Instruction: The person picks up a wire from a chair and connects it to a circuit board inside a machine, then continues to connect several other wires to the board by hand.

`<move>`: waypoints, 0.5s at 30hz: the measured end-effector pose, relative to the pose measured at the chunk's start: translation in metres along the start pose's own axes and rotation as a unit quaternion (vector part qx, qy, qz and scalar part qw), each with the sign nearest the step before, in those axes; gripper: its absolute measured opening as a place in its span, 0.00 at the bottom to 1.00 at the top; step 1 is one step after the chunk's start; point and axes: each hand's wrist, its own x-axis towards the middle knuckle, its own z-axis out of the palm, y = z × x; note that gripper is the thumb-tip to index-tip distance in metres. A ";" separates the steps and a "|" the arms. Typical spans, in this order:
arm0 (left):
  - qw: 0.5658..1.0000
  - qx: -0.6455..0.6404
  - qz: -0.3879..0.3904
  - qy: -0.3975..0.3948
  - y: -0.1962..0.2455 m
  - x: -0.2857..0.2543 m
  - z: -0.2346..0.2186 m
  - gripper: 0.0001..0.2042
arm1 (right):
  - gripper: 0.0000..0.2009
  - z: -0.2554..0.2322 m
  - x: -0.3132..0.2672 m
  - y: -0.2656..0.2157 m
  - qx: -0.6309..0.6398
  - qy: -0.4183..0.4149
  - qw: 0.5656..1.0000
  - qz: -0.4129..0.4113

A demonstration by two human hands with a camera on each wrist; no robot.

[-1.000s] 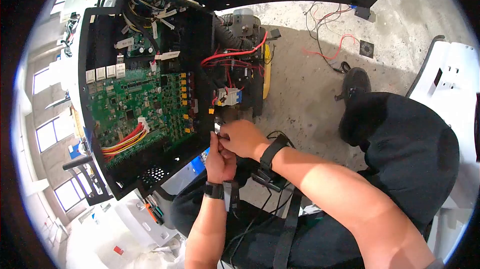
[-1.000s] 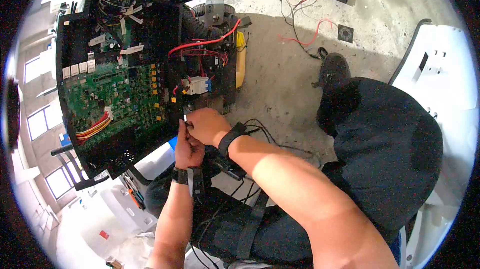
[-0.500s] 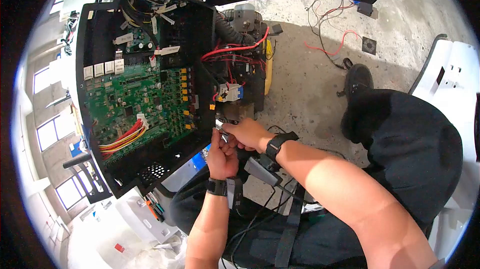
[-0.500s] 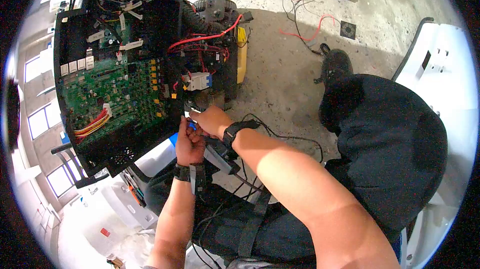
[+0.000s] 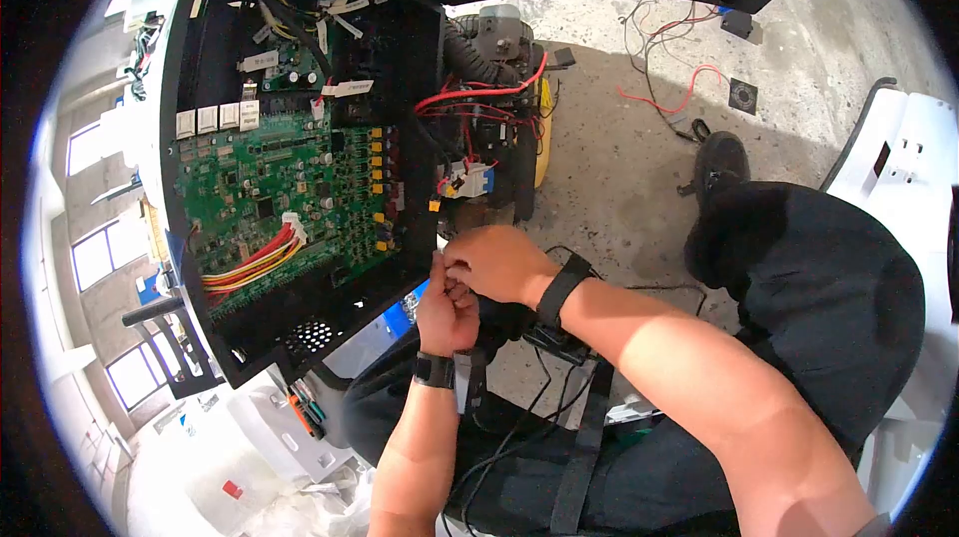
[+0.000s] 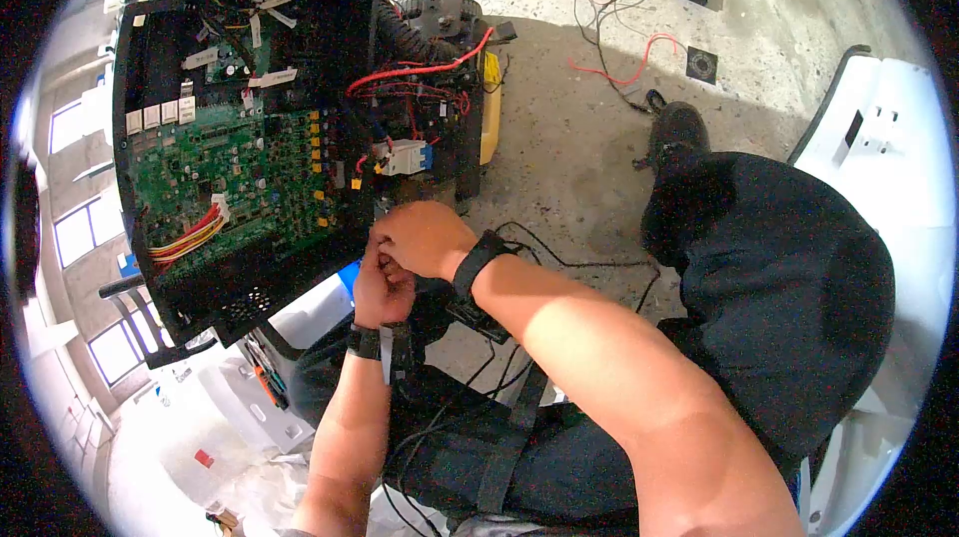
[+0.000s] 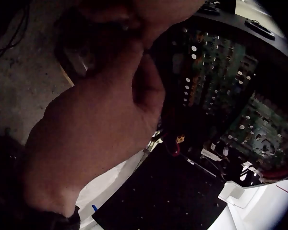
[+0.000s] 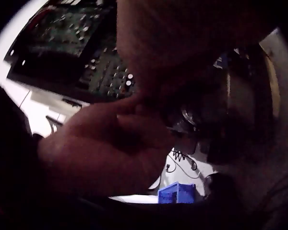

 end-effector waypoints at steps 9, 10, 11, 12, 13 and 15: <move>0.998 0.051 0.008 -0.022 0.001 0.003 -0.008 0.11 | 0.17 0.013 0.003 0.015 0.397 -0.108 0.848 0.333; 0.998 0.053 0.003 -0.032 0.001 0.003 -0.007 0.11 | 0.17 0.012 0.003 0.014 0.388 -0.103 0.863 0.307; 0.998 0.053 0.001 -0.031 0.000 0.001 -0.006 0.11 | 0.17 0.011 0.003 0.013 0.388 -0.103 0.862 0.309; 0.998 0.057 0.003 -0.011 0.000 0.000 -0.002 0.11 | 0.15 0.009 0.003 0.013 0.379 -0.114 0.865 0.309; 0.998 0.062 0.004 0.008 0.000 -0.001 0.000 0.10 | 0.14 0.006 0.003 0.012 0.369 -0.126 0.868 0.308; 0.999 0.048 -0.001 0.002 0.000 0.003 -0.001 0.10 | 0.13 0.009 0.001 0.013 0.261 -0.087 0.934 0.230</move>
